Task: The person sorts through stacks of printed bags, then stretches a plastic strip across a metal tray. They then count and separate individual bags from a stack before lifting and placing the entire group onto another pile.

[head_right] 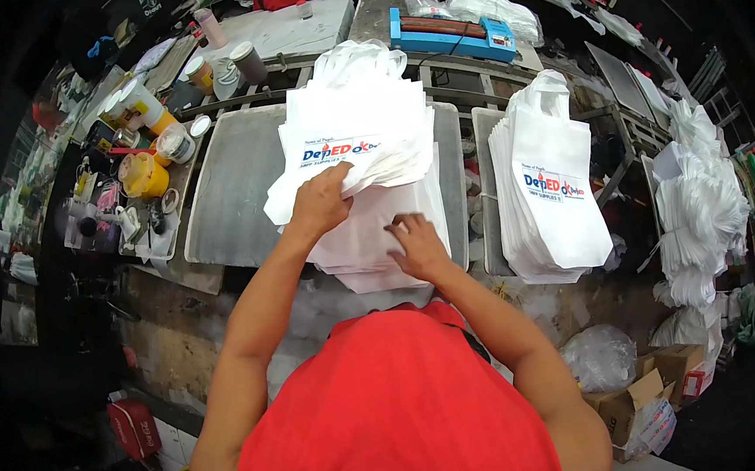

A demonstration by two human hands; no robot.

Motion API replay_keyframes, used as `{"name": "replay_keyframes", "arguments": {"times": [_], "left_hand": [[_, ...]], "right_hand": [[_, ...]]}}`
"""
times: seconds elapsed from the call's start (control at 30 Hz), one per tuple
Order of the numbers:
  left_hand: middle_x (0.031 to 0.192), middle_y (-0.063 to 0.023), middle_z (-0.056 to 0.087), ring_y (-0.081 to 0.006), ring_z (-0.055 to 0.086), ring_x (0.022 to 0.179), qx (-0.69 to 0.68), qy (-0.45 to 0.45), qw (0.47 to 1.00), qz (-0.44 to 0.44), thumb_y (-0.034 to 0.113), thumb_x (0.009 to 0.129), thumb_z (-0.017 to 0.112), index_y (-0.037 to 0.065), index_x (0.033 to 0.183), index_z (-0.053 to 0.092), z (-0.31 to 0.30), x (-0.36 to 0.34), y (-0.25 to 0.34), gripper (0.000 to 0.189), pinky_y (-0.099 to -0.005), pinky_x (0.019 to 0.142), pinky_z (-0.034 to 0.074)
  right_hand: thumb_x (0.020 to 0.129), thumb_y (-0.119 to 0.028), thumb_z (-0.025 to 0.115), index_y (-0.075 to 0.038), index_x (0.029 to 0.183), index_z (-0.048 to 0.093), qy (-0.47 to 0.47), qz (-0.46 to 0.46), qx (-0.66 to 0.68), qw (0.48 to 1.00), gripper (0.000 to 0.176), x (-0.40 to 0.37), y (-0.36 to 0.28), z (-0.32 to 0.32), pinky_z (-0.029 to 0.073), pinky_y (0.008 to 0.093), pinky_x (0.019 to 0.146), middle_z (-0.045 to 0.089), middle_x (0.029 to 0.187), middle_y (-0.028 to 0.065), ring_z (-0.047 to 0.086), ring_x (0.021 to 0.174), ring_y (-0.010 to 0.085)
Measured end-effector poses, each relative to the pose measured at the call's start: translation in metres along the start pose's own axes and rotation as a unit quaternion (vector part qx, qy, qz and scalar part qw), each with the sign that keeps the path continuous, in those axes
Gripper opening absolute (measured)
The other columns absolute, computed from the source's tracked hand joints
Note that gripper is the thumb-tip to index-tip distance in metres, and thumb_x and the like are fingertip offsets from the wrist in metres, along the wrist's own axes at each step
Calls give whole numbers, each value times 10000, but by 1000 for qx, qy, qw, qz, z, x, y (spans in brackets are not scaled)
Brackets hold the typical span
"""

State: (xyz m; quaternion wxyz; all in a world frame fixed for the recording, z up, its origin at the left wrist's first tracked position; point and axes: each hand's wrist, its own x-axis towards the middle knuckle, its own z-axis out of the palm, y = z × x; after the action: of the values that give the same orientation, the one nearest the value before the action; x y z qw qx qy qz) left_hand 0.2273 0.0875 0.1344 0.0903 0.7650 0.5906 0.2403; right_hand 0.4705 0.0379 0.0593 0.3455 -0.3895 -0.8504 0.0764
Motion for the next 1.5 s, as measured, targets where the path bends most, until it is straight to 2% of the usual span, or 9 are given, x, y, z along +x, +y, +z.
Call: {"name": "replay_keyframes", "arguments": {"times": [0.2,0.43,0.57,0.67,0.9,0.97,1.03,1.2,1.5], "left_hand": [[1044,-146,721,-389,707,929,2,-10,1000,13,82,763,769,123,1249,604,-2,2,1,515,-487,794,576],[1038,-160,705,-418,708,884,-15,-14,999,45,93,772,748,104,1238,590,-5,-12,4,493,-512,759,582],[1087,-171,695,-440,701,895,-40,39,998,10,87,784,738,95,1284,556,10,-13,1,531,-519,774,580],[1093,-169,695,-440,699,899,-33,48,998,3,77,794,724,98,1283,554,12,-8,-12,518,-522,772,577],[1042,-152,689,-425,700,880,-16,21,999,19,53,804,696,109,1223,576,2,-8,-5,439,-520,762,574],[1037,-149,688,-424,700,885,-13,3,1000,19,55,807,693,109,1222,575,0,-8,-2,435,-520,761,575],[1032,-145,687,-422,699,890,-13,-13,1000,17,57,810,690,110,1222,574,1,-9,0,431,-519,760,575],[1047,-146,690,-407,697,944,-20,-15,1000,16,71,821,682,114,1229,570,-8,-9,3,426,-516,786,572],[1102,-183,719,-427,700,973,-48,11,999,2,191,791,796,80,1310,531,-14,-14,5,594,-514,819,569]], "right_hand": [[838,-197,741,-82,984,733,-207,32,-50,977,186,-27,40,44,541,438,827,667,1031,110,601,1013,345],[894,-143,700,-101,897,705,55,78,-51,994,43,46,10,7,542,462,616,679,856,123,652,725,330],[906,-106,712,-93,1090,653,48,48,51,996,193,65,0,2,572,468,751,710,985,132,694,909,375],[843,-2,719,-74,1289,497,10,7,186,982,503,38,-2,8,426,487,1129,578,1417,159,447,1405,460],[838,-203,736,-105,1029,721,-275,69,-48,958,215,-14,22,14,507,473,968,657,1251,142,590,1183,376],[867,-205,691,-101,848,728,-244,90,-37,965,112,5,27,11,537,512,800,726,997,152,671,952,368],[884,-173,650,-52,922,639,-117,162,-12,980,128,33,10,-1,527,531,672,686,748,196,671,748,415],[871,-97,670,-40,934,609,19,70,97,993,105,66,1,-4,532,488,701,683,821,166,675,805,381],[884,-32,677,-51,939,635,31,57,203,977,72,78,-19,-17,553,436,807,673,852,138,671,843,358]]}}
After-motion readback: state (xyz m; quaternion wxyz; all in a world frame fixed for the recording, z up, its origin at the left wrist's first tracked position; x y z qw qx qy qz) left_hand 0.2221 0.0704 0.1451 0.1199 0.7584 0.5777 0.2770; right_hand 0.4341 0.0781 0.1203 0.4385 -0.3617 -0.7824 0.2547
